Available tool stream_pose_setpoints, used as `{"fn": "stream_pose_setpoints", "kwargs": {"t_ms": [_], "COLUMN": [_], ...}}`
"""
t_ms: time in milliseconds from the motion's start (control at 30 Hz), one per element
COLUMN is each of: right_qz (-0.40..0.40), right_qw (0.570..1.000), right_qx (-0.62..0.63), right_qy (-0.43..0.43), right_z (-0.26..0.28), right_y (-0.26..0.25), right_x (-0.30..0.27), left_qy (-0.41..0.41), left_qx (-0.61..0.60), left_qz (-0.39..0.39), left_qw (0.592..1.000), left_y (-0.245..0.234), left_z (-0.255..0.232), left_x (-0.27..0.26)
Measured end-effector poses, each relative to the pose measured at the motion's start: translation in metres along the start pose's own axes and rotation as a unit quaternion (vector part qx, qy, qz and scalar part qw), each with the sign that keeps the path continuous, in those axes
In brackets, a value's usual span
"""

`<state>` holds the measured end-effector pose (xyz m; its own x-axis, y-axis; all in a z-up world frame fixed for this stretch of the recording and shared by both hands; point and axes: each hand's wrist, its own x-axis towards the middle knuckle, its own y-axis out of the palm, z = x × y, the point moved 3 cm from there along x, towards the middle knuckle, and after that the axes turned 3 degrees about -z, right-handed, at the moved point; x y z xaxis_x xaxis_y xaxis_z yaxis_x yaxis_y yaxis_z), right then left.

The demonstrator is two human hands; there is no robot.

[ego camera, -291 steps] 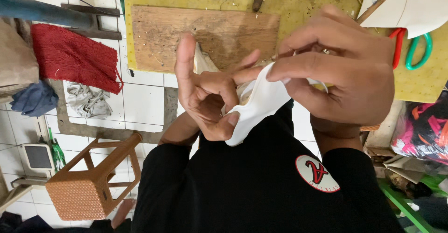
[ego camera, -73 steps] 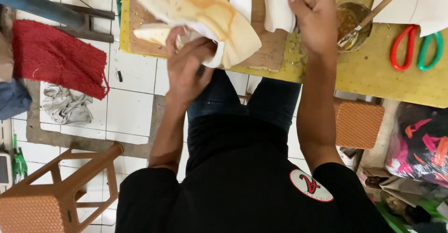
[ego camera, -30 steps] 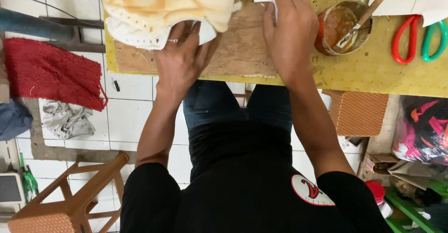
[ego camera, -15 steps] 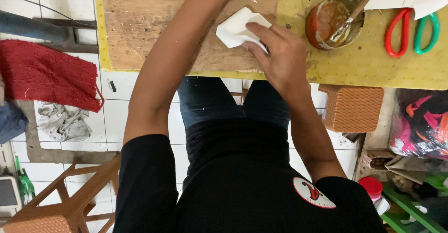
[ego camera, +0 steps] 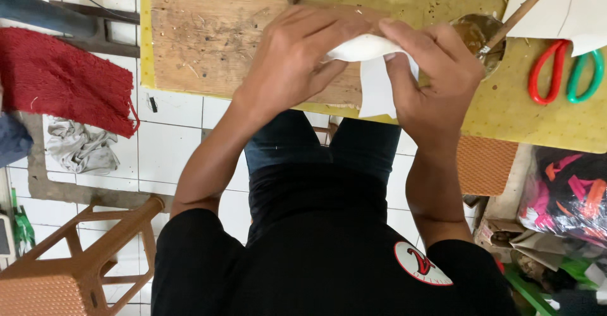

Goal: The person applies a brown liquid to white shoe-shaped pieces using a brush and a wooden block. They fold and press the pieces together, then pour more liquid into a container and continue applying it to the edges of the shoe parts.

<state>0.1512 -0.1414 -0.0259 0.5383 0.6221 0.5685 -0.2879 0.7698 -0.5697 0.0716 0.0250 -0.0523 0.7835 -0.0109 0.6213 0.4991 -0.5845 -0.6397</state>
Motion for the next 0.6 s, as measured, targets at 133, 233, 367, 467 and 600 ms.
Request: {"fn": "stream_pose_setpoints", "kwargs": {"t_ms": [133, 233, 367, 467, 600], "right_qz": [0.0, 0.002, 0.185, 0.358, 0.363], "right_qw": [0.988, 0.973, 0.956, 0.923, 0.927], "right_qx": [-0.004, -0.01, 0.003, -0.038, -0.024], "right_qy": [-0.152, -0.23, -0.227, -0.134, -0.087], "right_z": [-0.001, -0.002, -0.017, -0.026, -0.032], "right_y": [0.008, 0.021, 0.034, 0.043, 0.046], "right_x": [0.012, 0.023, 0.009, -0.003, -0.003], "left_qy": [-0.003, -0.029, -0.04, -0.052, -0.046], "left_qx": [0.115, 0.242, 0.22, 0.155, 0.129], "left_qz": [-0.115, -0.059, 0.047, 0.179, 0.197], "left_qw": [0.987, 0.968, 0.973, 0.97, 0.971], "left_y": [-0.017, -0.028, -0.034, -0.037, -0.043], "left_z": [0.007, 0.027, 0.025, 0.017, 0.014], "left_x": [-0.021, -0.046, -0.078, -0.096, -0.109]}}
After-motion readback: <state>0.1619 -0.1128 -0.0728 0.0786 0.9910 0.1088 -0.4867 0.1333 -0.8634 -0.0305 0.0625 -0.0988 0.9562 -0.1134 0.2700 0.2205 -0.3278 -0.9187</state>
